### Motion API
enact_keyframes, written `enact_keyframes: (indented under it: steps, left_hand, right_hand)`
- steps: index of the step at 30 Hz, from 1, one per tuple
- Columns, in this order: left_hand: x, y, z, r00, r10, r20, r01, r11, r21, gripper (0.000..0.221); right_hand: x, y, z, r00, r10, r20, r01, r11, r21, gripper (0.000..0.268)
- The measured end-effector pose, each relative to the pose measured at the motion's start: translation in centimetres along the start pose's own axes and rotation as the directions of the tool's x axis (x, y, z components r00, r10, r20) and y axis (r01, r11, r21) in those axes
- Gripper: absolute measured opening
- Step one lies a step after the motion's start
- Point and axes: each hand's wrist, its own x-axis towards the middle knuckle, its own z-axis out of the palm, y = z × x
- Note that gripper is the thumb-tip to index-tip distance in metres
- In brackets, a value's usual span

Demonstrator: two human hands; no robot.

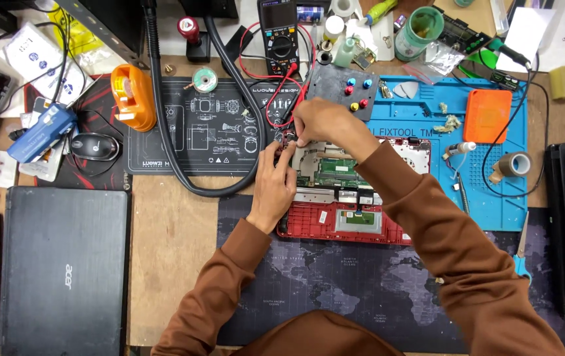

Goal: Repairing a laptop by connecting internal components and securing them with screws

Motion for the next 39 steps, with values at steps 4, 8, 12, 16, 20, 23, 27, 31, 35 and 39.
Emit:
enact_keyframes:
  steps: [4,8,12,16,20,23,27,31,35,39]
  left_hand:
    - [0.1,-0.3,0.2,1.000,0.022,-0.001,-0.022,1.000,0.014,0.041]
    - [0.1,-0.5,0.4,0.999,0.039,-0.018,-0.039,0.999,0.023,0.040]
    - [0.4,0.0,0.0,0.999,0.038,-0.027,-0.038,0.999,-0.005,0.039]
    - [0.4,-0.3,0.4,0.998,0.042,-0.039,-0.043,0.999,-0.014,0.037]
    - [0.2,-0.9,0.7,0.994,0.060,-0.086,-0.065,0.996,-0.058,0.037]
    - [0.0,-1.2,0.7,0.994,0.064,-0.084,-0.075,0.987,-0.144,0.038]
    - [-0.3,-0.8,0.4,0.995,0.039,-0.095,-0.056,0.982,-0.181,0.037]
    - [-0.3,0.1,-0.1,0.995,-0.003,-0.100,-0.026,0.959,-0.282,0.045]
    - [-1.3,0.5,-0.1,0.993,-0.072,-0.093,0.035,0.938,-0.346,0.042]
    - [-2.6,1.9,-0.9,0.992,-0.111,-0.064,0.078,0.921,-0.382,0.040]
  right_hand:
    - [0.0,-0.1,0.2,0.999,0.054,-0.003,-0.054,0.998,-0.016,0.021]
    - [-2.5,-1.2,-0.6,0.998,0.055,-0.032,-0.053,0.996,0.070,0.021]
    - [-3.1,-1.1,-0.5,0.998,0.048,-0.051,-0.041,0.990,0.139,0.021]
    - [-3.2,-1.0,0.1,0.989,0.059,-0.133,-0.038,0.987,0.153,0.020]
    - [-1.7,0.1,3.5,0.948,0.019,-0.317,0.011,0.996,0.092,0.020]
    - [-5.5,-2.2,3.4,0.870,-0.047,-0.491,0.074,0.997,0.035,0.018]
    - [-8.7,-3.7,5.7,0.753,-0.142,-0.643,0.137,0.989,-0.058,0.008]
    - [-10.5,-2.5,7.8,0.698,-0.225,-0.679,0.160,0.974,-0.159,0.022]
    - [-16.6,-4.1,7.4,0.868,-0.148,-0.474,0.109,0.988,-0.109,0.041]
    - [-21.0,-5.4,10.6,0.808,-0.141,-0.572,0.118,0.990,-0.077,0.050]
